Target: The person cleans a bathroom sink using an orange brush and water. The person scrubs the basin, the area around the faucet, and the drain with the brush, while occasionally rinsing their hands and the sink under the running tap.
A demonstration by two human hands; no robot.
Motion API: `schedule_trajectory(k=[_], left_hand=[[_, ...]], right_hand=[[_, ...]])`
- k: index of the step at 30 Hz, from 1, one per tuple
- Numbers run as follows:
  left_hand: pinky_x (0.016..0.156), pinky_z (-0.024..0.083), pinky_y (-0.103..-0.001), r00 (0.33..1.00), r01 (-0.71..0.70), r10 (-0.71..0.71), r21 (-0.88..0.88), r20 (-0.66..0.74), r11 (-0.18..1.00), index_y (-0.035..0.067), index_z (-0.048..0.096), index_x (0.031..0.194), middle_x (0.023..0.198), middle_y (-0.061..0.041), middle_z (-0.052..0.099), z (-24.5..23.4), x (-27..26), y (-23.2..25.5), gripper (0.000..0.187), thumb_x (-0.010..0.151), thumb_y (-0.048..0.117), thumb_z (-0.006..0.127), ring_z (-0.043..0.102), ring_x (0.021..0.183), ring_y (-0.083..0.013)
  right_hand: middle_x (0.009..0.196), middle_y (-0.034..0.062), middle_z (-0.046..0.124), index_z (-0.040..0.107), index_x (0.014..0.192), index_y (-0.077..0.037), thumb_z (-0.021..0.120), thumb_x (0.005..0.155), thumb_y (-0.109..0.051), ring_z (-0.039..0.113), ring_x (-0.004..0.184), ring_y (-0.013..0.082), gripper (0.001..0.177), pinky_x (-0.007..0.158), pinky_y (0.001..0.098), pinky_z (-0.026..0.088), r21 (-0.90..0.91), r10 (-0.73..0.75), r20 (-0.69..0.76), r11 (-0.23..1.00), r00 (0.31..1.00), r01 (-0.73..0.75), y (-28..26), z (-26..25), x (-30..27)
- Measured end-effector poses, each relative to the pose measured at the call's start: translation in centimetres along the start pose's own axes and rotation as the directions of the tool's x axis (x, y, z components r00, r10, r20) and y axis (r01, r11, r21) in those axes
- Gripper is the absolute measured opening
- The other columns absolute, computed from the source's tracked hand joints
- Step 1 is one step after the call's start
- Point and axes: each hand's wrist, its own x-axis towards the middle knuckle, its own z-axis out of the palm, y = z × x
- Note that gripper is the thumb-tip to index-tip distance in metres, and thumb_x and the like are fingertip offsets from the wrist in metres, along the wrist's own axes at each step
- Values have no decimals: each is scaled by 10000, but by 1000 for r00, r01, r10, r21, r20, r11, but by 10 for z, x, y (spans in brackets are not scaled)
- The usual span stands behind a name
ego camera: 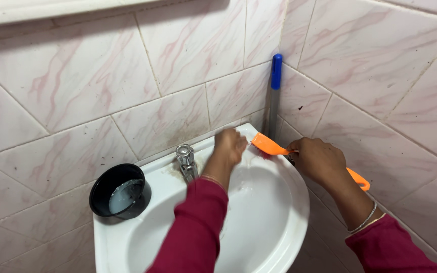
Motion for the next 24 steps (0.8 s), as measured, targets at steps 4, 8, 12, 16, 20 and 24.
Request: schedule_trajectory(k=[4,8,12,16,20,24], left_hand=[[803,434,-413,1000,19,-24,319,13,948,-91,547,1298,1091,-185,554,51,-17,72,445,1021,257,570,467,969,-282],[920,397,-476,999,-43,48,725,14,688,34,623,1313,1273,-180,617,54,-75,100,472,996,373,540,544,1076,-293],[1018,447,-544,971,-194,203,911,126,363,30,715,1206,1331,-237,616,41,-134,113,435,960,369,596,595,1161,-360],[1039,489,-548,941,-105,311,989,134,-108,34,721,1146,1281,-217,701,20,-179,121,431,948,396,597,634,1196,-409],[990,461,-569,880,-21,447,955,157,-295,46,715,1142,1256,-183,640,-13,-205,118,349,925,314,662,554,1219,-422],[919,518,-532,835,-15,512,939,200,-343,39,747,1054,1147,-195,676,-43,-197,109,236,881,190,693,633,1114,-414]], right_hand=[[1054,42,783,774,1191,-317,615,958,-282,732,978,290,284,847,440,568,14,27,21,1000,999,-27,4,-3,8],[1073,50,767,773,1178,-296,629,946,-302,718,998,301,273,850,448,557,22,-11,-34,1000,999,12,-4,17,27],[1076,80,765,782,1158,-248,639,944,-299,708,1015,314,262,863,461,545,128,-128,-90,982,988,139,-34,46,35],[1116,48,767,776,1164,-295,652,929,-344,731,1030,273,270,905,430,553,234,-243,191,952,951,196,-56,42,23],[1150,34,755,780,1163,-300,660,921,-315,711,1050,287,271,888,446,558,97,-179,124,981,976,167,-41,20,31],[1144,40,766,777,1180,-278,622,954,-252,729,1036,285,275,868,460,569,62,-49,75,997,996,45,-33,17,34]])
